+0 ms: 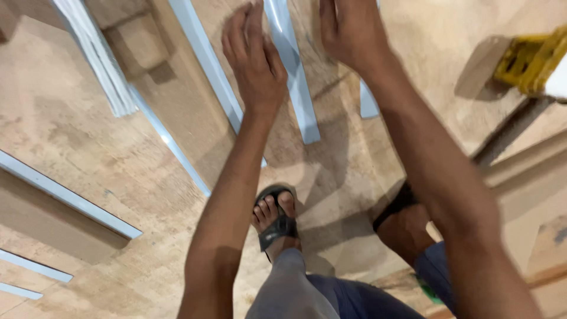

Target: The person applies blue adhesive strips onto a wooden panel, smoothing them down with their hands.

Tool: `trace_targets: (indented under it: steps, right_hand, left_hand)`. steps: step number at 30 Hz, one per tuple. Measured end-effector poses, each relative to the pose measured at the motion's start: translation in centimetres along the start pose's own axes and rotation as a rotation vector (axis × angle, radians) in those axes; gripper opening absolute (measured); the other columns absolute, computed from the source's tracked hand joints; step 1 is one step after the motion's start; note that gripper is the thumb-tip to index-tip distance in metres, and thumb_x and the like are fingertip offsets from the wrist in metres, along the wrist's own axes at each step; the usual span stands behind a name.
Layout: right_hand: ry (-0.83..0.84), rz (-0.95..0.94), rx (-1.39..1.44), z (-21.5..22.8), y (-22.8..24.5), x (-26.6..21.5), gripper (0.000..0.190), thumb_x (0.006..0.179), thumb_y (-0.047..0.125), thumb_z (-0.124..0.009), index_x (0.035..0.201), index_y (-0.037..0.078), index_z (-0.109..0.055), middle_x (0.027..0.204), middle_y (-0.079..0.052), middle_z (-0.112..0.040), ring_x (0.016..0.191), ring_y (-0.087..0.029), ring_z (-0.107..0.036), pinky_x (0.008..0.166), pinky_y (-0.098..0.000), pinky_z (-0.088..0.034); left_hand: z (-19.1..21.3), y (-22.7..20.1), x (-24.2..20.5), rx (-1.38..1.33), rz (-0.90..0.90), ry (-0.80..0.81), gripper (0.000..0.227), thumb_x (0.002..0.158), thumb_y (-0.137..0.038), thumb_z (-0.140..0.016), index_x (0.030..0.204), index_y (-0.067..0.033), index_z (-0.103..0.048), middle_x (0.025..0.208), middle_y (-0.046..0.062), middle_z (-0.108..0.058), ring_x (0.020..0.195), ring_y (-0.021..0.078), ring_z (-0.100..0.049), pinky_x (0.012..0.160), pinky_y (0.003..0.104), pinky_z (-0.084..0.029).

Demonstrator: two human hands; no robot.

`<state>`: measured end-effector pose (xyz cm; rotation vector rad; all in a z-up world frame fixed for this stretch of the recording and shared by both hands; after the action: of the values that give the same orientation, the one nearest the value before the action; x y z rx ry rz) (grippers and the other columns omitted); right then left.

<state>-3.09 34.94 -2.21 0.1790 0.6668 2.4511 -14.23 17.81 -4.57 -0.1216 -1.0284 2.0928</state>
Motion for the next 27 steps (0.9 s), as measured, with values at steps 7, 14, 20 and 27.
trace_targets:
  steps: [7, 14, 20, 27]
  right_hand:
    - [-0.272, 0.003, 0.463, 0.2, 4.8, -11.2, 0.064, 0.109, -0.016, -0.041, 0.166, 0.011, -0.029, 0.156, -0.014, -0.052, 0.146, -0.030, -0.055, 0.113, -0.0315, -0.054]
    - [-0.261, -0.145, 0.509, -1.3, 4.9, -12.8, 0.056, 0.107, -0.015, -0.041, 0.158, 0.008, -0.036, 0.154, -0.014, -0.057, 0.126, -0.020, -0.058, 0.101, -0.0297, -0.053]
    - [-0.340, 0.032, 0.620, -1.5, 4.4, -12.5, 0.064, 0.108, -0.020, -0.035, 0.164, 0.011, -0.030, 0.162, -0.014, -0.046, 0.154, -0.024, -0.046, 0.115, -0.0306, -0.052]
    - [-0.320, -0.005, 0.612, -2.1, 3.9, -13.1, 0.066, 0.111, -0.021, -0.035, 0.167, 0.013, -0.030, 0.162, -0.012, -0.048, 0.154, -0.022, -0.046, 0.126, -0.0299, -0.046]
  left_hand:
    - [1.8, -1.1, -4.2, 0.079, -0.102, 0.306, 0.083, 0.112, -0.034, -0.071, 0.170, -0.0175, -0.014, 0.172, 0.021, -0.006, 0.163, 0.0406, -0.005, 0.136, 0.061, -0.006]
    - [3.8, -1.5, -8.4, 0.215, -0.118, 0.549, 0.099, 0.103, -0.059, -0.075, 0.171, -0.0231, -0.012, 0.175, 0.017, 0.005, 0.163, 0.0338, 0.008, 0.135, 0.058, -0.002]
    - [3.9, -1.3, -8.4, 0.243, -0.097, 0.583, 0.102, 0.100, -0.061, -0.073, 0.171, -0.0236, -0.011, 0.174, 0.015, 0.007, 0.162, 0.0326, 0.009, 0.134, 0.057, -0.001]
    - [3.6, -1.0, -8.7, 0.246, -0.112, 0.570, 0.104, 0.100, -0.061, -0.074, 0.171, -0.0240, -0.008, 0.174, 0.013, 0.009, 0.162, 0.0309, 0.010, 0.135, 0.056, 0.000]
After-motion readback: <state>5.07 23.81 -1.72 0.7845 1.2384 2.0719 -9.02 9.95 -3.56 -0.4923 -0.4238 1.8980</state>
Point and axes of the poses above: each hand's wrist, its own x-axis towards the middle knuckle, its own z-axis out of the back of the hand, y = z × x, the point moved 2 cm from there along x, towards the middle knuckle
